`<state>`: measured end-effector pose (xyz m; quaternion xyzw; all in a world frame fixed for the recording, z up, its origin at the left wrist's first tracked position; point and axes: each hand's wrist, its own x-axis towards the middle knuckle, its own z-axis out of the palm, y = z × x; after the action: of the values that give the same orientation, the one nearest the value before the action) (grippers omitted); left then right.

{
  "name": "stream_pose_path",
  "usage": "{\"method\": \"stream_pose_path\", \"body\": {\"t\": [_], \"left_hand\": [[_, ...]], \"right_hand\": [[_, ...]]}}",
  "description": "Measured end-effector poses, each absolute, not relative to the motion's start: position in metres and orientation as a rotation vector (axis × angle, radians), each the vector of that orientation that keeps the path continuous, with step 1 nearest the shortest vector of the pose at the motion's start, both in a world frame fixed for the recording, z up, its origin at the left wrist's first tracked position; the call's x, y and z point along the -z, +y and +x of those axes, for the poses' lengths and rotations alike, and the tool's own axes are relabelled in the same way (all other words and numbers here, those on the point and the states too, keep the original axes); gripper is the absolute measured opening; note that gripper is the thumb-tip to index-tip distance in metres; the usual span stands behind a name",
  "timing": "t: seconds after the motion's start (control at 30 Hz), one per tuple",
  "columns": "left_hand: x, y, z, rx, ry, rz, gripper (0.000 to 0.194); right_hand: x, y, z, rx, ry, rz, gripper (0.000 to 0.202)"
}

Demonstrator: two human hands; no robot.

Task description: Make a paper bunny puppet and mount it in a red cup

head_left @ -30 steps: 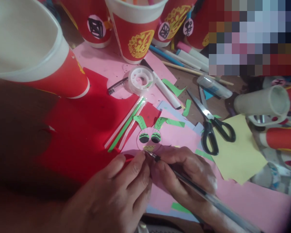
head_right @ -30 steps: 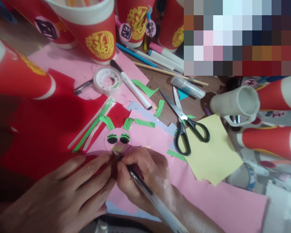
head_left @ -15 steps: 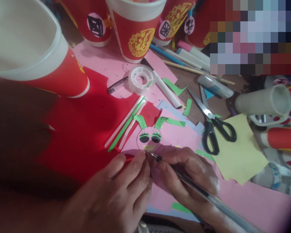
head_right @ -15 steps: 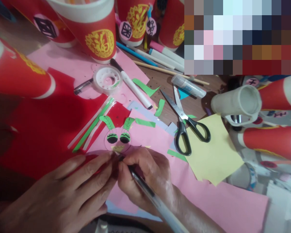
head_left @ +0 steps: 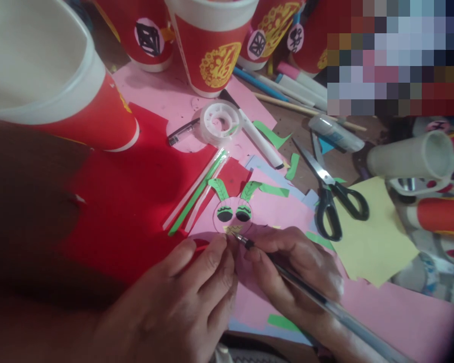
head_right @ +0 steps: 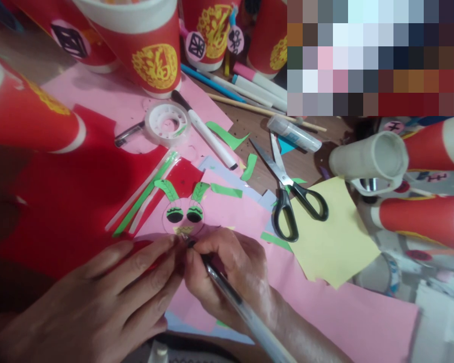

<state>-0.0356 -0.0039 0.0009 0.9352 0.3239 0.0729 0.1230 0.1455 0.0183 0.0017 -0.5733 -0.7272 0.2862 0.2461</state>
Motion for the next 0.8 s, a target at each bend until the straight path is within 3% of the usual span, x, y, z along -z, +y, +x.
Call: {"method": "stream_pose_path", "body": {"t": [0.8], "left_hand": [[-0.0016,-0.0035,-0.0363,-0.218,0.943,2.727,0.039]], "right_hand": [[-0.0005,0.0196,0.1478,-0.792,-1.96,-1.526,0.013]]}}
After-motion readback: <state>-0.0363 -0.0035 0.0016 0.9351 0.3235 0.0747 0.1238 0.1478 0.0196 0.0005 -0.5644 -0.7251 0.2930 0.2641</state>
